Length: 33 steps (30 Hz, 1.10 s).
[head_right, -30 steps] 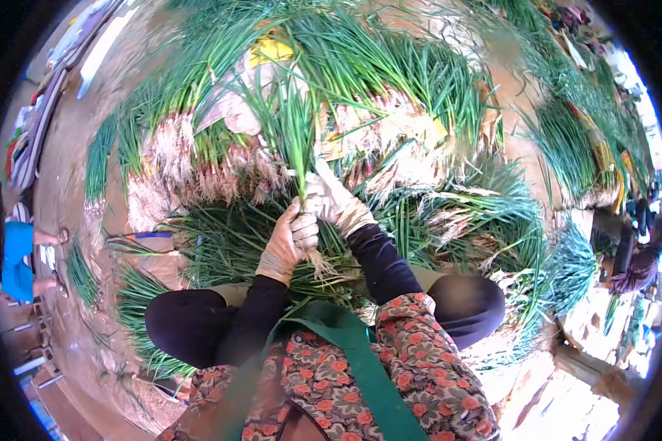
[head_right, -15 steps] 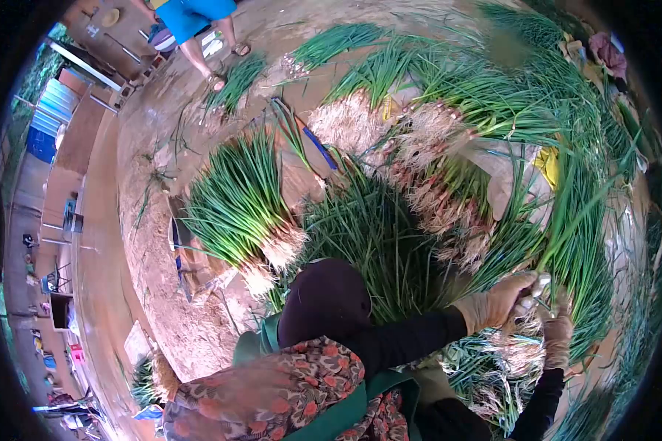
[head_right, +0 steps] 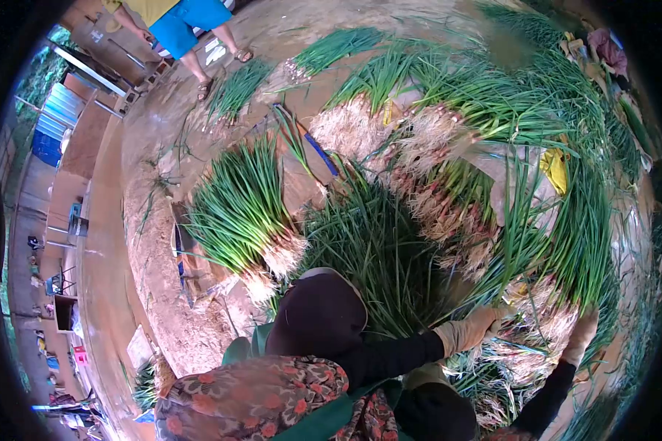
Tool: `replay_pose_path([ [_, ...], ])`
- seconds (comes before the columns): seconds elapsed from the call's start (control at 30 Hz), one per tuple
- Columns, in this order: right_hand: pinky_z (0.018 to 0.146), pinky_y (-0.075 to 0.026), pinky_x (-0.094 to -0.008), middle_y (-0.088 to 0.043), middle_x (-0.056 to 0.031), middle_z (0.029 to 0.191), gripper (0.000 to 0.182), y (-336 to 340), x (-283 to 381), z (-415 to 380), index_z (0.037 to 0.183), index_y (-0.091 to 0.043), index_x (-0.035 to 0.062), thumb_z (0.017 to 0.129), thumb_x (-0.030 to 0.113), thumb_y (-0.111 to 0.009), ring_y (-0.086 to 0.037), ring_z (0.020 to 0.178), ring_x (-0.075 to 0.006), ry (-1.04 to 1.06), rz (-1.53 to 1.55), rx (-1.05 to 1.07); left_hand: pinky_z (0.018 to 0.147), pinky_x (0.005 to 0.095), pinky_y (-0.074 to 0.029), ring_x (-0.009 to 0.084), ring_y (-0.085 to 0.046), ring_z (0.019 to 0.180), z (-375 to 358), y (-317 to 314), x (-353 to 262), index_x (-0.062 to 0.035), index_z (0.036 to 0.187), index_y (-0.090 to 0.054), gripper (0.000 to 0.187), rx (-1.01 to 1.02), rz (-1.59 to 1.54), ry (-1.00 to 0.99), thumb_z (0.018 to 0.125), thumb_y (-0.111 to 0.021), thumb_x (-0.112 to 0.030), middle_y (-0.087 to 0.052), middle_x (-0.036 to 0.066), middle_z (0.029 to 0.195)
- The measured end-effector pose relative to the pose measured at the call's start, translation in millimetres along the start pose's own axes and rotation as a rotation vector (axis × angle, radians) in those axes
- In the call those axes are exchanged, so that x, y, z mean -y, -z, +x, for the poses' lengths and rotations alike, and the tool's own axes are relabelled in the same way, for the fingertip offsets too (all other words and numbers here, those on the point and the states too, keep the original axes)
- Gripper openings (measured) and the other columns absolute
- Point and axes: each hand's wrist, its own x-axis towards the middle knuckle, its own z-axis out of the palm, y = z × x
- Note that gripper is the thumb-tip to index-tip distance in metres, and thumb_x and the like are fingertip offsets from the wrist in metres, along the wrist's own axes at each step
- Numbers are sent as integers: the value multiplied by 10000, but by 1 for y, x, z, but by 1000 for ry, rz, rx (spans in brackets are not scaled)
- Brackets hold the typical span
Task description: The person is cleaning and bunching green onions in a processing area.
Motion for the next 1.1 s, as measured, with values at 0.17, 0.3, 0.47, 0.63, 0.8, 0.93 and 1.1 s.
replay_pose_path([
  [0.17,716,-472,-359,-630,-85,1056,407,-129,-59,26,1332,-418,165,926,164,-444,-618,675,-227,761,-1080,132,359,254,-223,70,-321,414,20,18,17,-84,1128,-623,268,41,114,-32,915,-535,-221,-426,-44,542],
  [0.3,684,-469,-358,-651,-127,935,338,-93,38,13,1223,-537,84,924,226,-468,-610,720,-246,86,-249,295,394,234,-265,61,-335,433,23,26,17,-104,1139,-618,266,29,41,-59,921,-519,-220,-432,-57,547],
  [0.47,703,-475,-368,-672,-140,914,445,30,113,-21,1125,-597,23,872,387,-566,-637,805,-273,-453,236,283,396,258,-276,83,-363,424,39,32,28,-108,950,-607,194,12,77,-15,877,-585,-285,-429,-33,508],
  [0.63,810,-469,-337,-640,-127,1079,332,-24,1,-86,1177,-599,86,849,131,-574,-606,954,-263,55,-172,266,420,283,-356,134,-485,483,30,23,35,-99,838,-589,293,-23,145,67,821,-635,-389,-555,19,618],
  [0.8,714,-472,-292,-634,-107,949,321,-49,167,-126,1142,-576,51,891,252,-583,-587,812,-172,-278,947,491,587,278,-465,134,-559,781,36,33,53,-125,1201,-508,365,53,468,43,923,-492,-362,-593,41,1034],
  [0.93,599,-464,-272,-648,-73,838,249,-5,262,-119,1016,-614,16,923,241,-558,-561,678,-121,-228,589,416,634,320,-457,141,-534,731,67,55,77,-67,1109,-557,318,-34,857,-291,947,-440,-314,-598,43,850],
  [1.1,654,-464,-283,-637,-76,899,299,-37,198,-104,1164,-579,32,911,187,-540,-572,760,-166,-547,1018,226,675,392,-466,288,-623,712,48,30,49,-29,1057,-580,349,-182,556,-275,845,-559,-306,-653,171,821],
])
